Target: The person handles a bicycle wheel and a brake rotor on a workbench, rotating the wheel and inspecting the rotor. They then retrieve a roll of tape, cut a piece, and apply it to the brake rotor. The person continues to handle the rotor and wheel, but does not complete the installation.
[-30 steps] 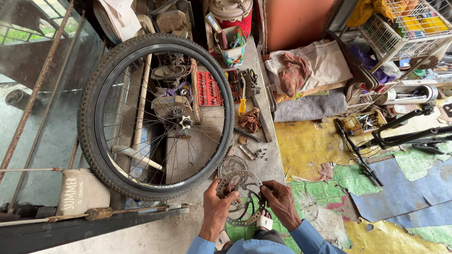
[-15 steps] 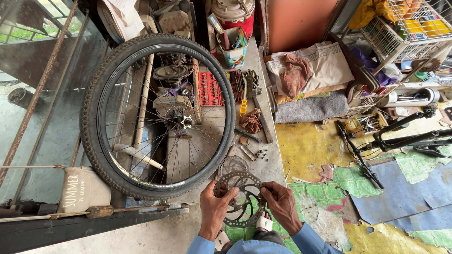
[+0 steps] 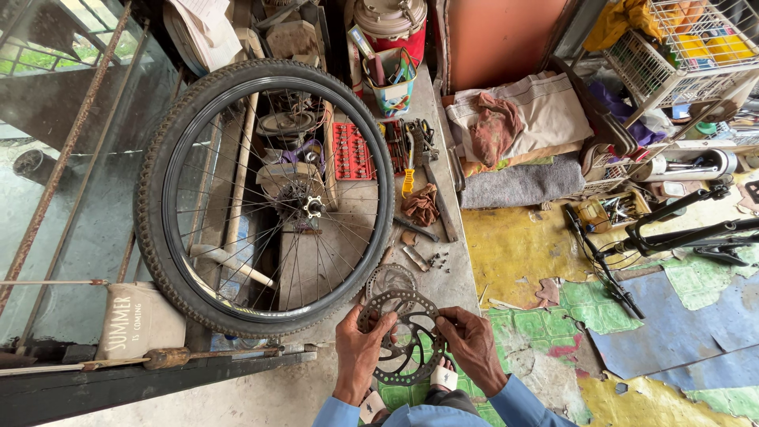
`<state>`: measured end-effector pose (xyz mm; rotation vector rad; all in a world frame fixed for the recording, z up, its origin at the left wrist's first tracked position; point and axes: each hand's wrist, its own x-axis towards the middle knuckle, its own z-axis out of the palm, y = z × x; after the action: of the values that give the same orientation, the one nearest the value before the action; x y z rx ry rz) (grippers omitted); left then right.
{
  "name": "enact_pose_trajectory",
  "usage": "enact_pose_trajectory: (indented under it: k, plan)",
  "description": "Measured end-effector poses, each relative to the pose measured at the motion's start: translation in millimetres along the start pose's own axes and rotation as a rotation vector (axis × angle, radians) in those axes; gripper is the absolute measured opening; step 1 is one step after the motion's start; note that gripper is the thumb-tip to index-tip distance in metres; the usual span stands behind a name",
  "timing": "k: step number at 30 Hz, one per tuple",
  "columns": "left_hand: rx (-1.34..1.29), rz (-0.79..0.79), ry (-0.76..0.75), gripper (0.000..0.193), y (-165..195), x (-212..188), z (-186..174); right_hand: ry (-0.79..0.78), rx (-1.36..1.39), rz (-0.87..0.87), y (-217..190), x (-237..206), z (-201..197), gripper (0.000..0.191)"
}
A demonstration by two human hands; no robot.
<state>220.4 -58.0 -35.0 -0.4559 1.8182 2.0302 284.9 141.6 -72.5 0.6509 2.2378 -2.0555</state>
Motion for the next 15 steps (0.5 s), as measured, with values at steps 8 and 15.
enact_pose_trajectory:
  k: [8, 15]
  plan:
    - [0.093, -0.050, -0.054, 0.036, -7, 8, -3, -0.122, 0.175, 0.129, -10, 8, -3, 0.028]
    - [0.377, 0.026, 0.047, 0.068, -30, 24, -13, -0.020, 0.078, 0.283, 6, 26, -6, 0.030]
